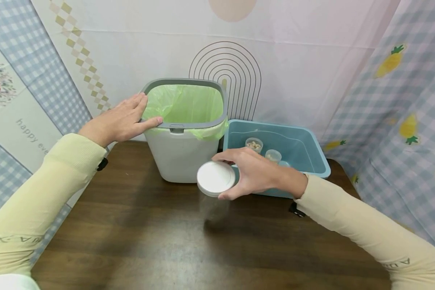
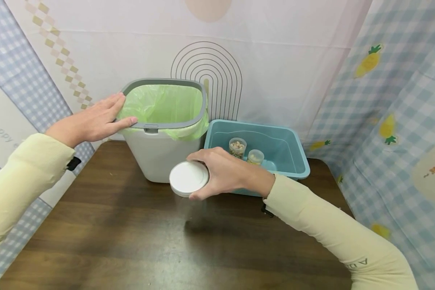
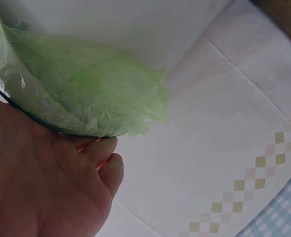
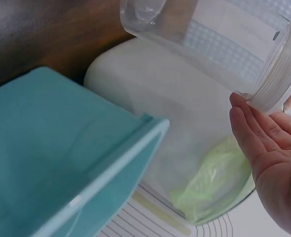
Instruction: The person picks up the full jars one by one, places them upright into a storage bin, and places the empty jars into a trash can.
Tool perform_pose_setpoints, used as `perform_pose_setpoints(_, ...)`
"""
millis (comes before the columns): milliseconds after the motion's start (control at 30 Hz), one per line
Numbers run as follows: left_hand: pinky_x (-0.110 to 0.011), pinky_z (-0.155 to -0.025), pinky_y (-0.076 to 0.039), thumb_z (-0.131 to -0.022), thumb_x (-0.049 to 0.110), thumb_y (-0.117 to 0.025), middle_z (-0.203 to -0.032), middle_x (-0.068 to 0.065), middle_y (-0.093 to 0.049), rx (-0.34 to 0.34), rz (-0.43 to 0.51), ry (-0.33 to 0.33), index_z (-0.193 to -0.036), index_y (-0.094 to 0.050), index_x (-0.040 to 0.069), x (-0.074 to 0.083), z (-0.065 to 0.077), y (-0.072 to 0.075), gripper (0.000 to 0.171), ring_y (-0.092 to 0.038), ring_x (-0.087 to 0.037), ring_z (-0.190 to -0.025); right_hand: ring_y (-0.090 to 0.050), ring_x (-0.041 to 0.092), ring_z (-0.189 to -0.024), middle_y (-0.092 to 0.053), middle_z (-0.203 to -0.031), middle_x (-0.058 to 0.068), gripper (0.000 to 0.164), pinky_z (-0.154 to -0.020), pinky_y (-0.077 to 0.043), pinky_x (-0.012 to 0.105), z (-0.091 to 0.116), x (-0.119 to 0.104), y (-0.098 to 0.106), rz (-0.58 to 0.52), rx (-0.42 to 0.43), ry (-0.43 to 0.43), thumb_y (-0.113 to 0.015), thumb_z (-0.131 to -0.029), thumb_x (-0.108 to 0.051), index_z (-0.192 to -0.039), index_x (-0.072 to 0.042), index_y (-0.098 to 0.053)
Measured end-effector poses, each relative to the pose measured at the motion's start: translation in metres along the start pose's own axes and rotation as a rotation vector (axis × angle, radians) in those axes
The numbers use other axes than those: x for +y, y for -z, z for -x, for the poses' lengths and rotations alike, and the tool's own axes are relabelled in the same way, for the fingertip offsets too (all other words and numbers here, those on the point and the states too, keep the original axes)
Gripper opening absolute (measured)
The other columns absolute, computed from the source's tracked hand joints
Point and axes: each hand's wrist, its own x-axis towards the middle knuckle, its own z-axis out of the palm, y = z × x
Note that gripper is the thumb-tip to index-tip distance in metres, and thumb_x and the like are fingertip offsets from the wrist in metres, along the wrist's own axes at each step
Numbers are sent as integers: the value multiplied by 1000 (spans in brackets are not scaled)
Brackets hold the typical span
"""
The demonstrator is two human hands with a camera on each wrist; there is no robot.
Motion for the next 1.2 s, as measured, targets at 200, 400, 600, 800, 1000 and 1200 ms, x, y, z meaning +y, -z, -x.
perform_pose_setpoints(200,-62,-133,-2,-105,75,-26,-175,-28,10,2,5,-5,-165,7,-6,0,1,1,107,6,-45,-165,-69,14,-112,-71,-128,-2,78,-90,-60,36,6,-5,21,9,-4,-57,-94,-75,-44,-140,-13,-65)
perform_pose_setpoints(400,-62,-133,-2,-104,76,-26,-175,-27,10,2,-4,-3,-165,8,-6,1,1,1,107,6,-45,-165,-69,11,-109,-71,-125,-3,77,-88,-62,36,10,-7,40,27,12,-50,-95,-74,-42,-139,-12,-66)
perform_pose_setpoints(600,-62,-133,-2,-104,77,-25,-175,-27,10,-4,-10,8,-165,8,-6,2,2,2,108,7,-45,-165,-68,5,-105,-73,-119,-8,73,-92,-62,30,11,-13,59,41,34,-55,-97,-72,-41,-134,-15,-69)
perform_pose_setpoints(800,-62,-133,-1,-104,76,-25,-175,-27,11,-1,-4,8,-165,8,-6,2,3,1,108,7,-45,-165,-71,6,-104,-76,-117,-6,72,-93,-62,31,9,-17,77,57,63,-36,-98,-71,-39,-132,-13,-70)
perform_pose_setpoints(1000,-61,-134,-2,-104,76,-25,-175,-27,10,1,-5,6,-166,7,-6,3,3,1,107,6,-44,-165,-72,9,-106,-77,-119,-1,74,-98,-61,30,5,-19,96,39,92,-45,-100,-69,-33,-132,-7,-71)
perform_pose_setpoints(1200,-61,-134,-2,-103,77,-24,-175,-27,9,0,-14,14,-166,7,-5,5,2,1,108,6,-44,-165,-73,17,-108,-77,-121,7,71,-100,-62,36,1,-20,116,43,114,-54,-98,-72,-28,-132,-3,-70)
